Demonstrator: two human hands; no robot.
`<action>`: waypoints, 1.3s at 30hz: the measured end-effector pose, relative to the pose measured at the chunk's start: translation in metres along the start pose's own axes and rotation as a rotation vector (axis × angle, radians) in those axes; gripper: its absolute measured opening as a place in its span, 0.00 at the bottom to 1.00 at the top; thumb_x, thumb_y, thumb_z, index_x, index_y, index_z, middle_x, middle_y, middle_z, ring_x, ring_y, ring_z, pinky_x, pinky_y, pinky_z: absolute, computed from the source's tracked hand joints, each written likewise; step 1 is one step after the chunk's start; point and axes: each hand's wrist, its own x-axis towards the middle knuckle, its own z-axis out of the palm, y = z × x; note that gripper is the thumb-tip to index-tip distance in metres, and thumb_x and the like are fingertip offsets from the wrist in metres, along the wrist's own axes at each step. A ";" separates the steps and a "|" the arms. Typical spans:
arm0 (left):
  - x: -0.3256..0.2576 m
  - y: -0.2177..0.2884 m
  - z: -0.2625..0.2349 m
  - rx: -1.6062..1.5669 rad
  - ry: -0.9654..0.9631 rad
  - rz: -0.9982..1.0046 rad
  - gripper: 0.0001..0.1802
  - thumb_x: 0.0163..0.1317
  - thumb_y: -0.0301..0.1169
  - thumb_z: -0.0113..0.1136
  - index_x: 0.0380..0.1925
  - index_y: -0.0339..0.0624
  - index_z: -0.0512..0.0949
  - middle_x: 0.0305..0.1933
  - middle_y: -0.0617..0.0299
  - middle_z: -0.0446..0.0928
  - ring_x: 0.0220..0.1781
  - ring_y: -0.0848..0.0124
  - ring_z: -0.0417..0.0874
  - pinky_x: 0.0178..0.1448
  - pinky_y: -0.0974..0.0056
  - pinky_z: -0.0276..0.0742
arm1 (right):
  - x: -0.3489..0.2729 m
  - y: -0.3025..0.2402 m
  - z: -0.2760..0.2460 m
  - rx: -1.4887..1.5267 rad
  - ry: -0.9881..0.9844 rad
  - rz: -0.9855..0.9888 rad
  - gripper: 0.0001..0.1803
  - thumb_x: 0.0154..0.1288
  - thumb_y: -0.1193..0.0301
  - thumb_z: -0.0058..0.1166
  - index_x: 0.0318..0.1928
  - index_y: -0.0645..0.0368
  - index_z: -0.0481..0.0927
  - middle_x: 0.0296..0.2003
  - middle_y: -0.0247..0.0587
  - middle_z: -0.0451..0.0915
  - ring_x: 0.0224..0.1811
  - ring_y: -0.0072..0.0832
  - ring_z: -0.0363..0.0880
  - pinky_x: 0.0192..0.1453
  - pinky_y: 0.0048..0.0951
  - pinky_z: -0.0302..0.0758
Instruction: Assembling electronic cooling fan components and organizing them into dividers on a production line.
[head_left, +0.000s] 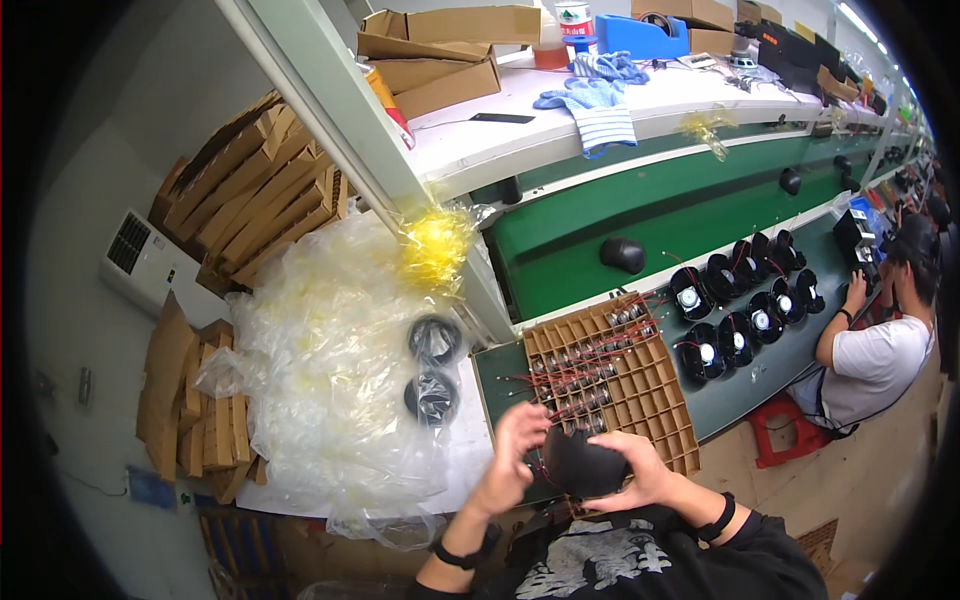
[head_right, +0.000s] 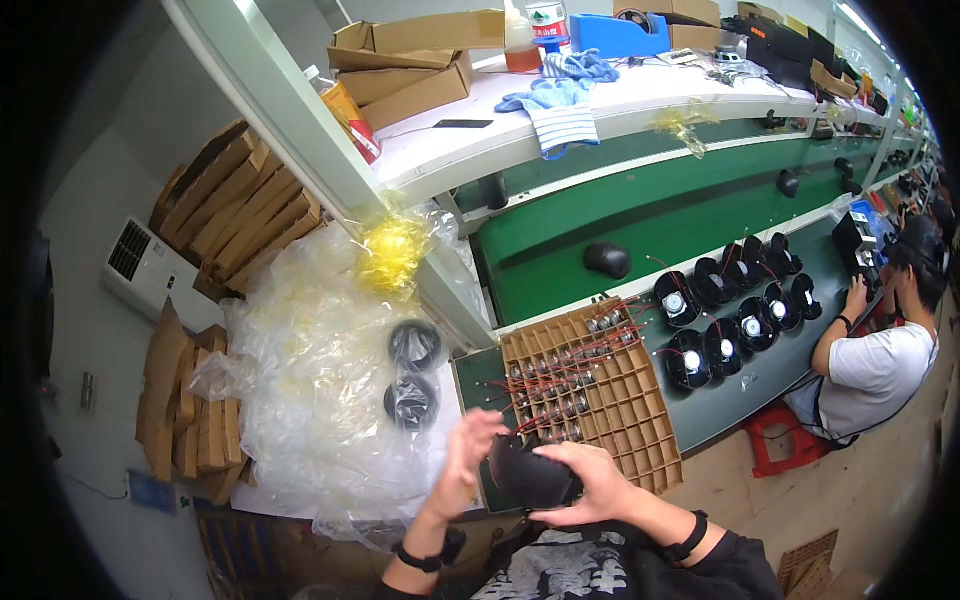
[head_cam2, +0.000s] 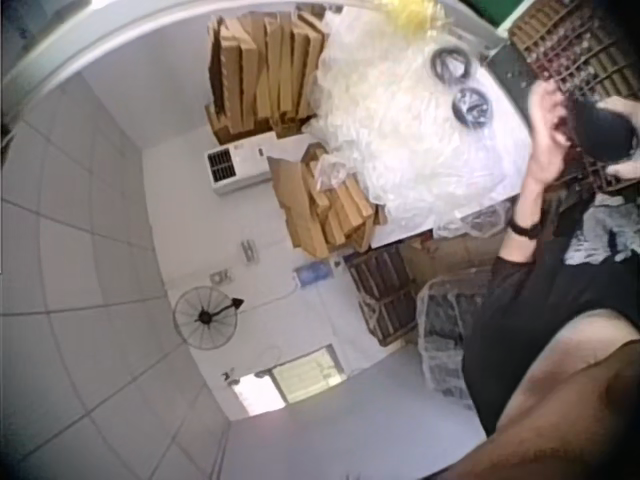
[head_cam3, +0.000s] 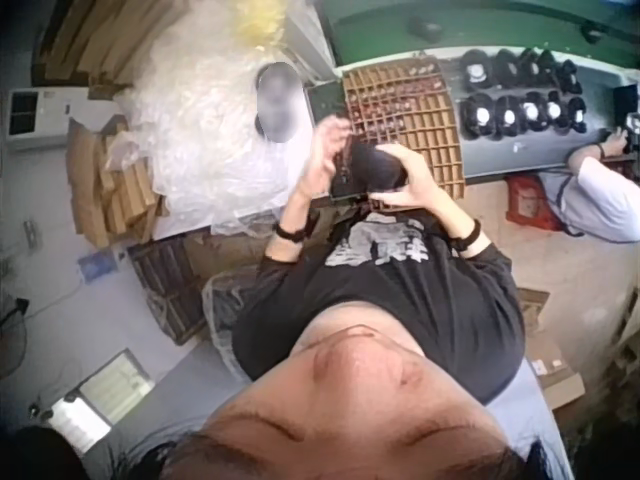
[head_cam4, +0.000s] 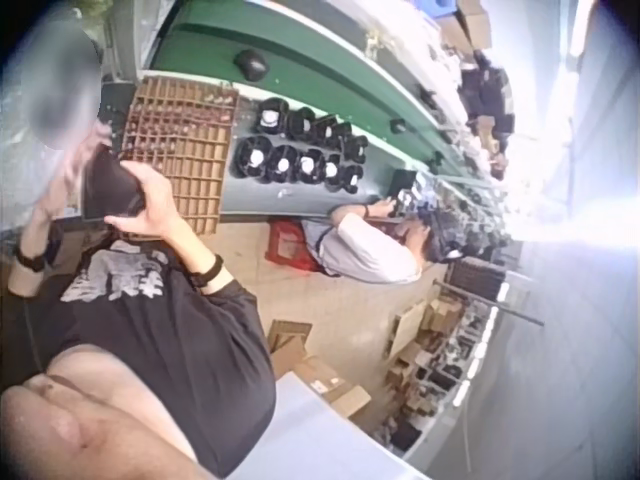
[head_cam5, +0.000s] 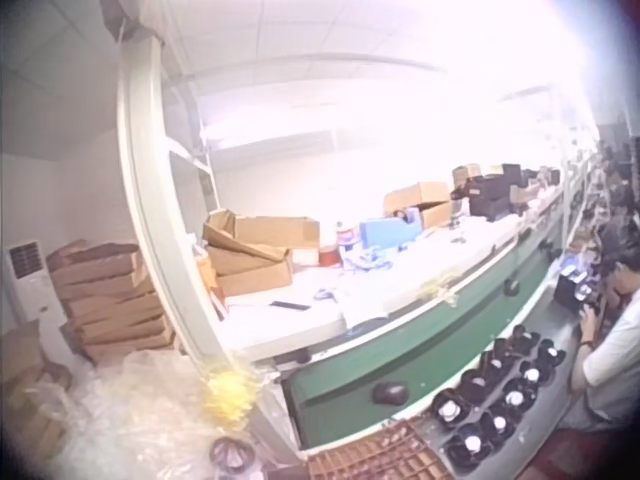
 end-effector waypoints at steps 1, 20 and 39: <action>-0.016 -0.012 0.008 -0.011 -0.066 0.012 0.62 0.47 0.73 0.47 0.68 0.39 0.40 0.68 0.51 0.52 0.68 0.60 0.58 0.69 0.55 0.55 | 0.003 -0.005 0.004 -0.262 -0.003 -0.099 0.39 0.41 0.62 0.72 0.54 0.63 0.70 0.41 0.44 0.77 0.38 0.35 0.79 0.42 0.33 0.75; -0.081 -0.047 -0.002 -0.881 -0.003 -0.514 0.52 0.53 0.54 0.61 0.67 0.33 0.48 0.66 0.43 0.60 0.64 0.53 0.68 0.68 0.53 0.62 | -0.004 0.116 -0.062 -0.553 -0.104 0.119 0.12 0.55 0.67 0.60 0.38 0.59 0.77 0.32 0.43 0.79 0.34 0.40 0.78 0.36 0.37 0.74; -0.101 -0.049 0.034 -1.064 0.315 -0.418 0.61 0.48 0.70 0.52 0.66 0.30 0.48 0.68 0.37 0.55 0.69 0.42 0.57 0.68 0.31 0.48 | 0.116 0.323 -0.127 -1.416 -0.536 0.168 0.09 0.56 0.69 0.49 0.30 0.55 0.83 0.39 0.40 0.76 0.48 0.34 0.74 0.53 0.34 0.71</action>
